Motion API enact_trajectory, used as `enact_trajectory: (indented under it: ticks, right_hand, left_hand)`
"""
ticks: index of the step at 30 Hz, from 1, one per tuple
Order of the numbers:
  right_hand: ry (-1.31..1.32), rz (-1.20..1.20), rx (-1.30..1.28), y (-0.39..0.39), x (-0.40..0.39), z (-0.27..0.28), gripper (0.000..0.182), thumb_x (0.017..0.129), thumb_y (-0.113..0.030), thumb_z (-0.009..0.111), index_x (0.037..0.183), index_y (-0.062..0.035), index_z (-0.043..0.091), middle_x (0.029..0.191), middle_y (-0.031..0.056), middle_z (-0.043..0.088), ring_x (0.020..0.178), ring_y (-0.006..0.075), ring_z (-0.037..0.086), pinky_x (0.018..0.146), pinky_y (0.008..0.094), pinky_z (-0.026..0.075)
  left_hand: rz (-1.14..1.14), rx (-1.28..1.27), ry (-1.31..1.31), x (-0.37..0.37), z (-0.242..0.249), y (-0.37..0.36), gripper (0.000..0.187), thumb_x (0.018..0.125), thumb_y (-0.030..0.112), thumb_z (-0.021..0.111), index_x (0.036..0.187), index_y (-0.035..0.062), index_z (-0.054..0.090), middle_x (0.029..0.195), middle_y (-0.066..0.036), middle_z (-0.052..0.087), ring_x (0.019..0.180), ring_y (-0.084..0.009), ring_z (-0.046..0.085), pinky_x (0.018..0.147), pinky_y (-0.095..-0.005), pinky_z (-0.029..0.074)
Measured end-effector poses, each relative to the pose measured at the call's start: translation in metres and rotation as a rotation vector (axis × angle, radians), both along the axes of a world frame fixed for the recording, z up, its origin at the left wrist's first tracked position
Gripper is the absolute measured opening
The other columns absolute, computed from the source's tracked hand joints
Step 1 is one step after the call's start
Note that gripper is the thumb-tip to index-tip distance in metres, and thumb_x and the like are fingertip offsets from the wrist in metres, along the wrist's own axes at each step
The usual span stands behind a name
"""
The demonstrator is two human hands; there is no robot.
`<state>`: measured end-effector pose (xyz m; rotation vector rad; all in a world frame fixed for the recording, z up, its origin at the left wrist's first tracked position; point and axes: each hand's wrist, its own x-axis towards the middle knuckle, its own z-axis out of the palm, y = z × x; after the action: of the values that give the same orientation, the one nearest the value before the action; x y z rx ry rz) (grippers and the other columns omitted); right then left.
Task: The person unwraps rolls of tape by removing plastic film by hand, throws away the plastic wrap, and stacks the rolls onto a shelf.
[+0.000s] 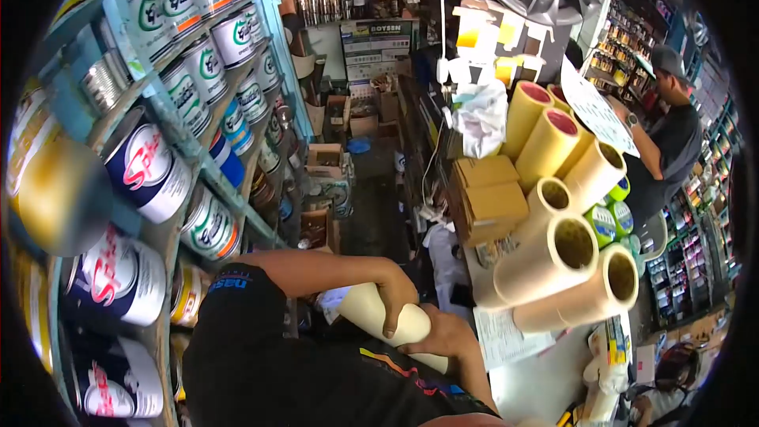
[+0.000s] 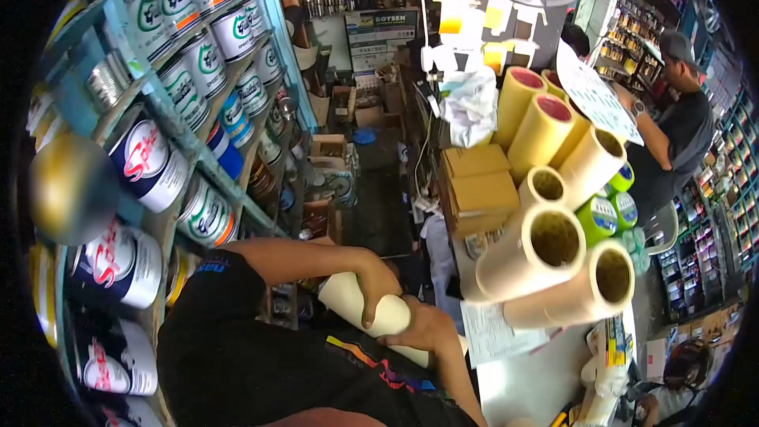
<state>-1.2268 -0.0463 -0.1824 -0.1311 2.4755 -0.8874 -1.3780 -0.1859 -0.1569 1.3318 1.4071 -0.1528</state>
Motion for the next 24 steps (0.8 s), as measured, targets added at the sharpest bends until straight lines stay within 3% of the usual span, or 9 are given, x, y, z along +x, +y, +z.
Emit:
enact_trajectory:
  ticks: [3,5,10,11,14,16,18,20,24]
  right_hand:
    - [0.0,-0.126,0.033,-0.004,-0.043,0.015,0.099,0.052,-0.057,0.088,0.135,-0.0111,0.06,0.116,0.0211,0.071,0.109,0.0383,0.068,0.093,0.0451,0.053]
    - [0.017,-0.229,0.067,-0.009,-0.078,0.026,0.095,0.052,-0.05,0.089,0.135,-0.0119,0.061,0.114,0.0212,0.071,0.107,0.0387,0.068,0.092,0.046,0.053]
    - [-0.043,-0.252,0.193,-0.027,-0.214,0.016,0.097,0.055,-0.055,0.087,0.136,-0.0117,0.059,0.116,0.0203,0.072,0.107,0.0373,0.069,0.092,0.0435,0.055]
    - [-0.059,-0.244,0.177,-0.034,-0.248,0.004,0.096,0.055,-0.055,0.087,0.136,-0.0123,0.059,0.117,0.0198,0.072,0.107,0.037,0.069,0.093,0.0436,0.054]
    - [-0.107,-0.194,0.14,-0.058,-0.359,-0.008,0.089,0.06,-0.054,0.085,0.136,-0.015,0.06,0.12,0.0181,0.071,0.111,0.0361,0.068,0.093,0.0448,0.054]
    - [-0.15,-0.152,0.147,-0.076,-0.413,0.004,0.087,0.062,-0.054,0.085,0.136,-0.0151,0.06,0.121,0.0177,0.071,0.112,0.0362,0.068,0.093,0.0453,0.054]
    - [-0.18,-0.131,0.142,-0.079,-0.457,0.022,0.086,0.064,-0.054,0.084,0.136,-0.0154,0.059,0.122,0.0175,0.07,0.113,0.0364,0.067,0.094,0.0458,0.053]
    - [-0.212,-0.135,0.107,-0.083,-0.492,0.036,0.084,0.066,-0.053,0.083,0.137,-0.016,0.058,0.123,0.0176,0.07,0.114,0.037,0.067,0.094,0.0461,0.053]
    - [-0.028,-0.091,-0.065,-0.053,-0.533,-0.041,0.084,0.068,-0.044,0.087,0.137,-0.0088,0.057,0.119,0.0194,0.071,0.109,0.0396,0.068,0.095,0.047,0.052]
  left_hand:
    - [-0.148,0.047,-0.214,-0.066,-0.021,0.013,0.078,0.061,0.047,0.092,0.121,0.0025,0.069,0.112,-0.02,0.072,0.103,-0.0344,0.069,0.087,-0.046,0.054]
    - [-0.172,0.036,-0.17,-0.106,-0.01,0.026,0.077,0.06,0.043,0.093,0.12,0.0018,0.069,0.113,-0.02,0.072,0.104,-0.0335,0.069,0.087,-0.0454,0.054]
    - [-0.191,0.192,-0.335,-0.255,-0.043,0.011,0.079,0.062,0.037,0.095,0.125,0.0015,0.064,0.116,-0.019,0.071,0.107,-0.0317,0.068,0.09,-0.043,0.053]
    - [-0.248,0.133,-0.259,-0.291,-0.041,0.006,0.085,0.062,0.04,0.095,0.129,0.0018,0.061,0.119,-0.019,0.07,0.109,-0.0317,0.067,0.091,-0.043,0.052]
    - [-0.115,0.123,-0.387,-0.406,-0.081,-0.038,0.087,0.063,0.042,0.095,0.131,0.002,0.059,0.119,-0.018,0.069,0.112,-0.0311,0.065,0.094,-0.0439,0.051]
    - [-0.105,0.13,-0.325,-0.452,-0.073,-0.063,0.089,0.064,0.041,0.095,0.134,0.0009,0.056,0.121,-0.018,0.068,0.113,-0.0291,0.064,0.095,-0.0435,0.051]
    - [0.013,0.093,-0.52,-0.493,-0.1,-0.081,0.095,0.068,0.043,0.093,0.142,0.0026,0.049,0.13,-0.02,0.063,0.119,-0.0312,0.061,0.097,-0.0453,0.051]
    - [0.044,0.057,-0.277,-0.523,-0.061,-0.085,0.097,0.069,0.041,0.092,0.145,0.0041,0.046,0.132,-0.02,0.061,0.121,-0.0323,0.06,0.096,-0.0465,0.051]
    - [0.031,0.02,-0.429,-0.582,-0.101,-0.069,0.098,0.07,0.04,0.092,0.148,0.0052,0.043,0.133,-0.019,0.06,0.121,-0.032,0.06,0.096,-0.0465,0.051]
